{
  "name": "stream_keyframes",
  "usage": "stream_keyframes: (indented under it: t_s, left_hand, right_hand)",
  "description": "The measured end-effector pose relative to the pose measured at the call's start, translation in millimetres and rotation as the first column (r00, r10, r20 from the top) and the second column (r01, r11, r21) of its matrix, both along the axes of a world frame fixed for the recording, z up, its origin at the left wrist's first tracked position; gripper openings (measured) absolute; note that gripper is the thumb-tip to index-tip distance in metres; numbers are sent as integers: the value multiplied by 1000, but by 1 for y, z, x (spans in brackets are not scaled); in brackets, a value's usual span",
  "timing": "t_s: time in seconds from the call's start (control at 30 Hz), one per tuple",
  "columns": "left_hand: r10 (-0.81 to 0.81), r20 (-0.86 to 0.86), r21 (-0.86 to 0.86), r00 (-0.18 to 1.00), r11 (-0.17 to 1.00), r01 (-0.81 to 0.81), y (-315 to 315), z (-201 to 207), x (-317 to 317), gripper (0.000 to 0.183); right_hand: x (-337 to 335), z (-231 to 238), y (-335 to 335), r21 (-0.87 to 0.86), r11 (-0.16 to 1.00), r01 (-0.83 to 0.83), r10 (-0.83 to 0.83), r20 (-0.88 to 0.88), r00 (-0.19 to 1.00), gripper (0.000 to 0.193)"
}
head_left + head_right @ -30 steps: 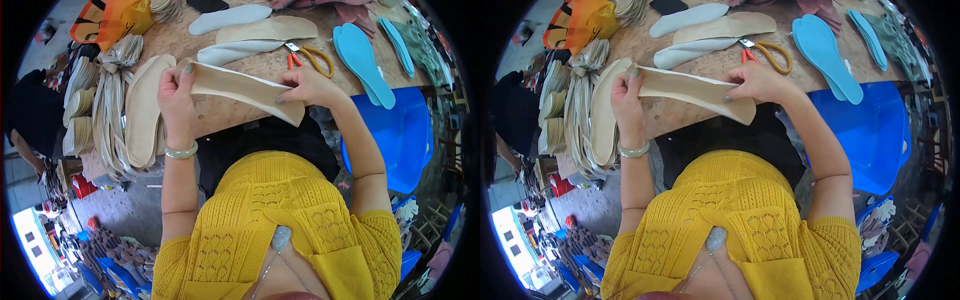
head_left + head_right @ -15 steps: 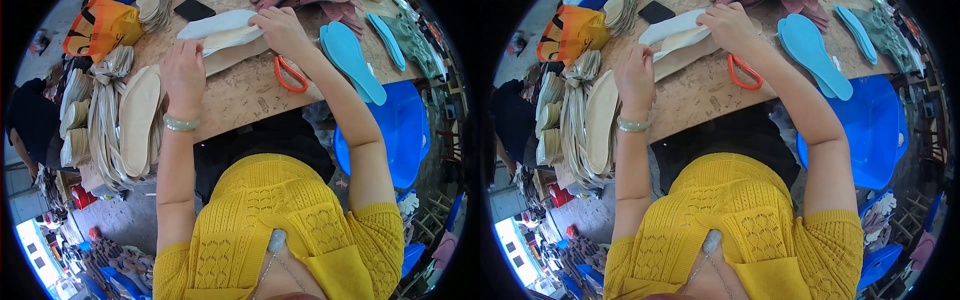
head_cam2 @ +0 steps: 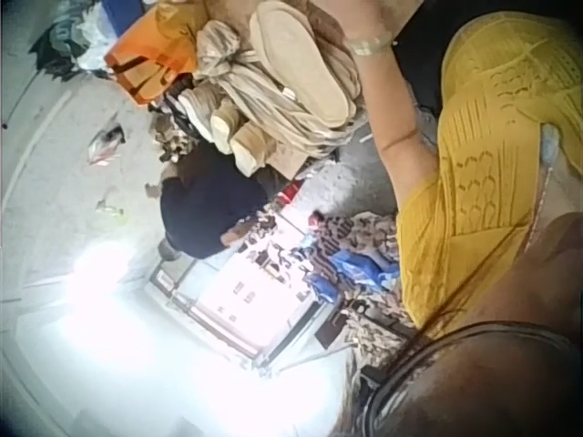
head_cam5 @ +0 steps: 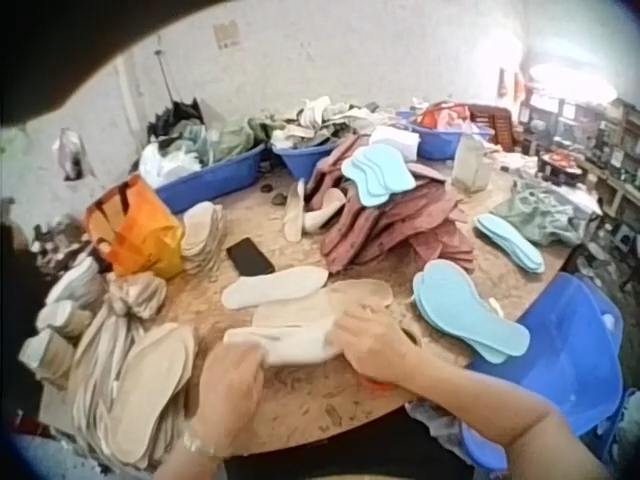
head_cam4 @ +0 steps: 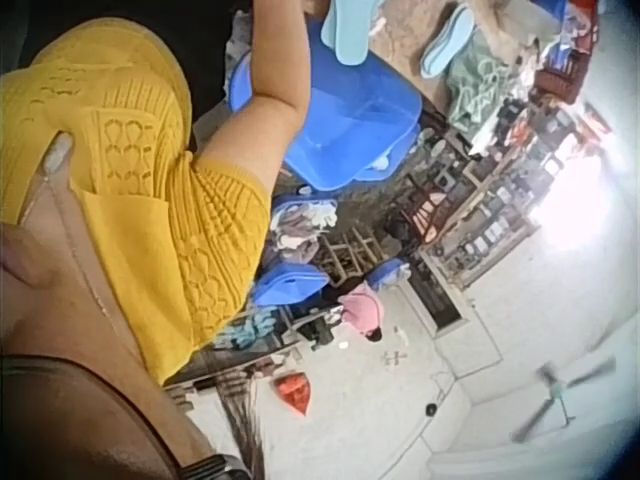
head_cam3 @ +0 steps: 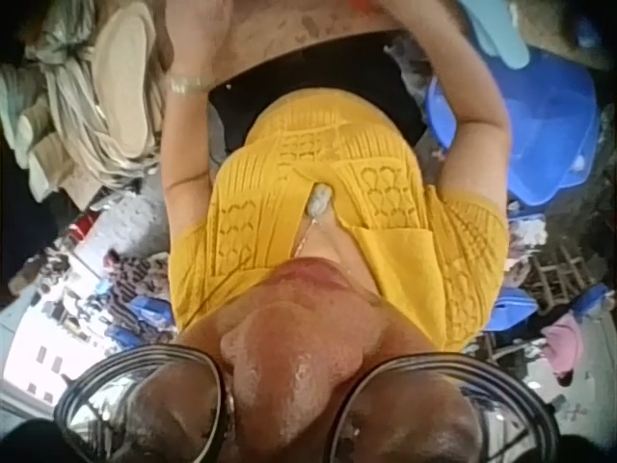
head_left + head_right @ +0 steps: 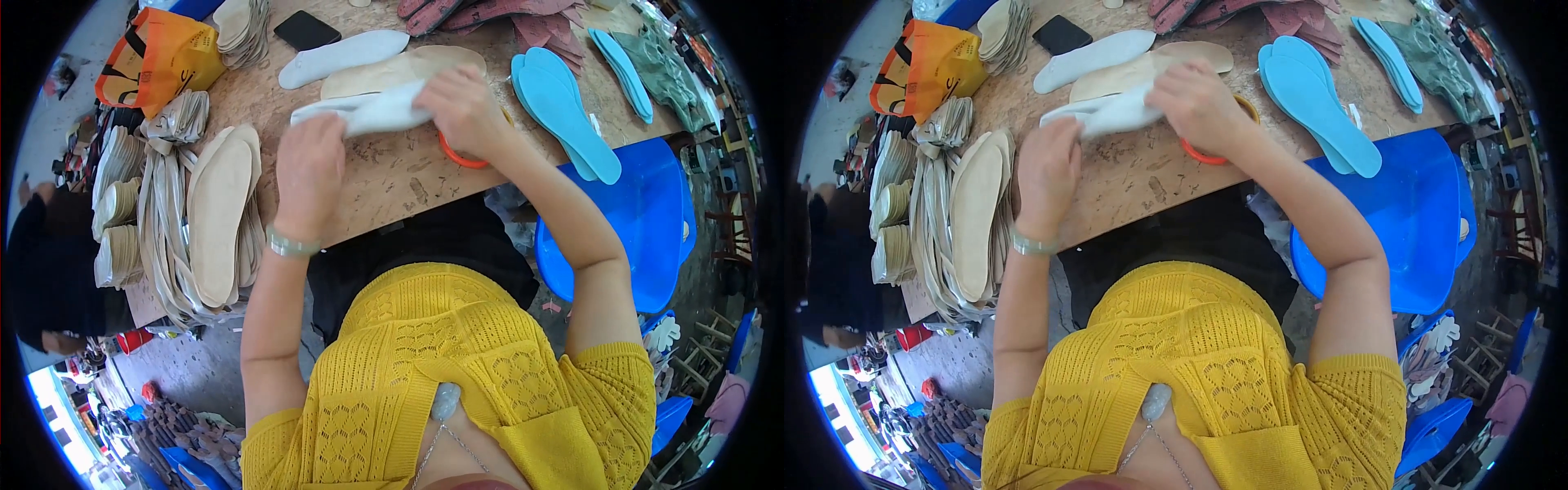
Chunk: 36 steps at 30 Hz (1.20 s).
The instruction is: Organizing and preparing various shoe insoles and component stacks in a workshop environment.
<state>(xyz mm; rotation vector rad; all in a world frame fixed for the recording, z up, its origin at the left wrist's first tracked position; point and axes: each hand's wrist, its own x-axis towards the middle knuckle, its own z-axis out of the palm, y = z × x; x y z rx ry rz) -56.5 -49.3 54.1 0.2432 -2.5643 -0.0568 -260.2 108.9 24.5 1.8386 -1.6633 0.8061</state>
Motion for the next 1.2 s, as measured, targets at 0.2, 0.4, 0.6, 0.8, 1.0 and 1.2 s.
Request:
stream_keyframes:
  t_s: [0.2, 0.4, 0.6, 0.8, 1.0, 1.2]
  left_hand:
    - [-125, 182, 114, 975, 988, 105, 43, -22, 76, 30]
    - [-102, 324, 96, 941, 993, 74, 43, -18, 110, 35]
    - [-47, 396, 107, 917, 994, 5, 43, -6, 119, 35]
    - [-253, 225, 340, 941, 925, 168, 79, -31, 51, 49]
    - [-266, 435, 181, 860, 962, 206, 84, -38, 44, 61]
    - [-305, 450, 182, 839, 951, 248, 80, -39, 45, 64]
  right_hand:
    - [62, -23, 60, 221, 967, -131, 97, 159, 983, 14]
    - [70, -29, 70, 232, 963, -136, 66, 286, 956, 22]
    - [89, -26, 66, 253, 960, -123, 21, 373, 928, 30]
    - [76, -30, 63, 176, 976, -126, 16, 522, 853, 29]
    - [18, -31, 79, 213, 919, 331, -374, 211, 903, 25]
    - [-27, 3, 89, 138, 854, 502, -516, 102, 850, 31]
